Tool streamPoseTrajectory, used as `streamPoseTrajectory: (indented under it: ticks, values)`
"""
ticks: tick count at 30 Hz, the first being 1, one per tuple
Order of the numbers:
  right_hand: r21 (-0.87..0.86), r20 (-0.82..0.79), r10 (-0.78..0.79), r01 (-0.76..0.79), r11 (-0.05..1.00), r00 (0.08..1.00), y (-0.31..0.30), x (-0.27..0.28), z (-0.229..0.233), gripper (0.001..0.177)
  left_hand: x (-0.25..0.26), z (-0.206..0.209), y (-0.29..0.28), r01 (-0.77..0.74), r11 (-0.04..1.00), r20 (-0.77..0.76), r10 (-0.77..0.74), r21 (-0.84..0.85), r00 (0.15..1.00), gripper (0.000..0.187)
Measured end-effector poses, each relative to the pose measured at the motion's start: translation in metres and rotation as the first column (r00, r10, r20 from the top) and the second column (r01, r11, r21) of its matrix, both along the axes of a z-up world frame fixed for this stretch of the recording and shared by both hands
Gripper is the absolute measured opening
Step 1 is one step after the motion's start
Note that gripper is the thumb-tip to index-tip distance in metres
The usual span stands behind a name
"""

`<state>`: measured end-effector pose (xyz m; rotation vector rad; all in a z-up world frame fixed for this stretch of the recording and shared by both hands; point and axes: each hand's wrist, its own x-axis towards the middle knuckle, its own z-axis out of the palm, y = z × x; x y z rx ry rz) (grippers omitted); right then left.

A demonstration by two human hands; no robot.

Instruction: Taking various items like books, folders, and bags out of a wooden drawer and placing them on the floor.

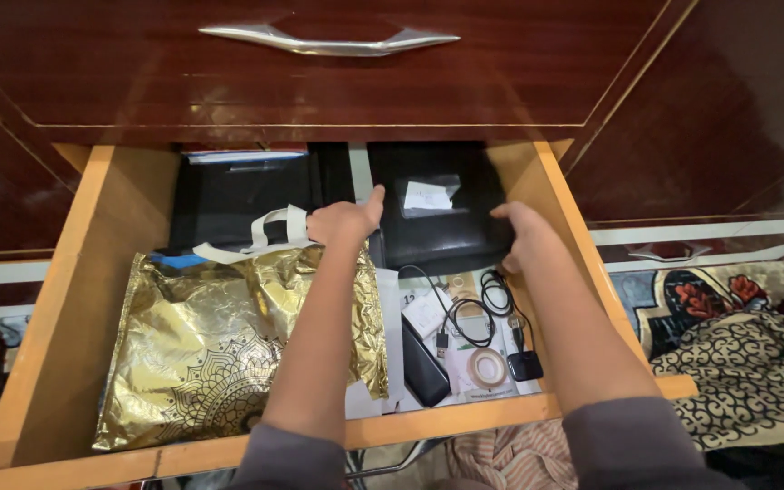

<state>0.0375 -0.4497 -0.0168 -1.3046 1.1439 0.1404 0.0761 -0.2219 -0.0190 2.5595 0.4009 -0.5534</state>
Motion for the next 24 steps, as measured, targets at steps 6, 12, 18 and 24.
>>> streamPoseTrajectory:
  ticks: [6,12,18,24]
  values:
    - [0.128,0.087,-0.038,0.027,0.991,0.995,-0.016,0.006,-0.021,0.073,0.009,-0.025,-0.001,0.033,0.989,0.014,-0.035,0.147,0.999,0.097]
    - [0.148,0.129,-0.023,0.004,0.989,0.991,-0.01,0.01,-0.012,0.086,-0.007,-0.014,0.003,0.064,0.967,-0.035,-0.057,0.245,0.998,0.098]
    - [-0.058,0.261,-0.088,0.107,0.993,0.961,-0.019,0.027,-0.04,0.083,-0.029,0.003,0.003,0.139,0.946,-0.003,-0.144,0.294,0.99,0.098]
    - [-0.12,0.384,-0.221,0.286,0.951,0.896,-0.023,0.032,-0.044,0.09,-0.045,0.016,0.001,0.153,0.924,0.072,-0.19,0.351,0.979,0.076]
